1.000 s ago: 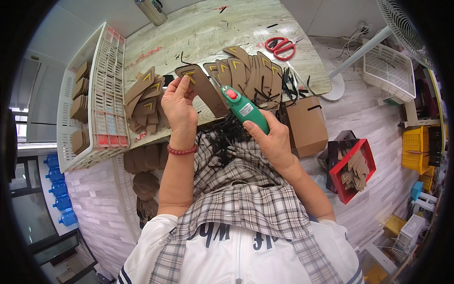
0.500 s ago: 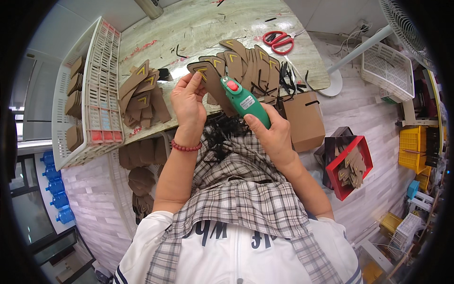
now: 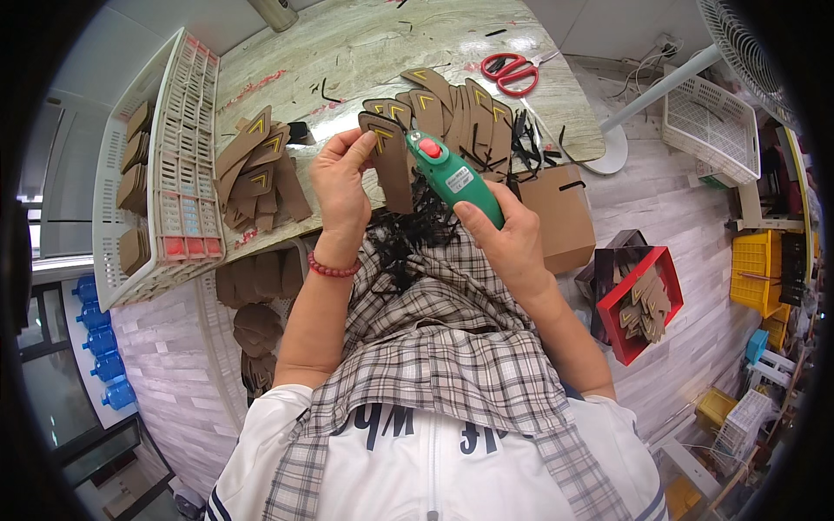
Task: The person uses a green rotary cutter to trim the edges of brown cardboard pieces marked with yellow lines. They repeatedly pick up pieces from a white basket, cut along the marked lines, and place the trimmed pieces back into the basket.
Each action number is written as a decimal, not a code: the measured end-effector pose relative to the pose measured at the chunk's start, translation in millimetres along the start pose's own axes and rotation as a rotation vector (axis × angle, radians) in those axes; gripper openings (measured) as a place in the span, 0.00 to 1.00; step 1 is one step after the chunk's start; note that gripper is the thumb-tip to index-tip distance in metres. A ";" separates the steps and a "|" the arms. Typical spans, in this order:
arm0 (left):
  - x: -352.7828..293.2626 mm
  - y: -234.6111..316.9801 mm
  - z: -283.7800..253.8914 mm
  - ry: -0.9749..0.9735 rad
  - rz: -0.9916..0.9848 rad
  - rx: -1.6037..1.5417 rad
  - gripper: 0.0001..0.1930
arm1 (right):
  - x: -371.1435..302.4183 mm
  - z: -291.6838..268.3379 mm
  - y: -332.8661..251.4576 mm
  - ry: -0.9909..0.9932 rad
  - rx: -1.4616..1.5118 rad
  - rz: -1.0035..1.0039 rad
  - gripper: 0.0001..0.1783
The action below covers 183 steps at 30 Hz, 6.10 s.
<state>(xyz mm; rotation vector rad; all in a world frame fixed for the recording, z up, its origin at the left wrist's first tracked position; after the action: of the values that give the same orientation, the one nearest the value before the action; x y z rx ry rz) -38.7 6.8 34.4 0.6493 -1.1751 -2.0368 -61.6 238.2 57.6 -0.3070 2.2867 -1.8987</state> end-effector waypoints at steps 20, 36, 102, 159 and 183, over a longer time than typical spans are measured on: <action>2.8 10.5 6.3 -0.161 0.049 0.263 0.05 | -1.9 -0.2 1.9 -0.029 -0.016 -0.030 0.21; 10.2 4.4 28.9 -0.435 0.002 0.561 0.03 | 4.0 -9.0 3.5 -0.008 0.010 0.028 0.21; 79.8 -66.0 2.7 0.152 0.302 1.080 0.12 | -4.4 -10.1 28.4 0.081 -0.050 0.115 0.18; 0.9 -20.2 5.5 -0.006 -0.020 0.033 0.05 | -1.8 -6.2 18.0 0.034 -0.013 0.030 0.21; -3.1 -24.8 20.9 -0.319 -0.064 0.373 0.06 | 2.9 -6.2 12.6 0.018 0.035 0.035 0.21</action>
<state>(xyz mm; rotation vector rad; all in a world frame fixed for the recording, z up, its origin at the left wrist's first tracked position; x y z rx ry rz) -59.2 29.2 22.6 0.5518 -1.7691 -2.0419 -66.7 245.5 46.4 -0.2448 2.2520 -1.9300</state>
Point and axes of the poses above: each hand's wrist, its own x-axis towards the middle knuckle, its own z-axis out of the palm, y = z × x, the point moved 10 cm from there along x, towards the middle knuckle, and after that the axes turned 12 degrees about y, right-handed, at the moved point
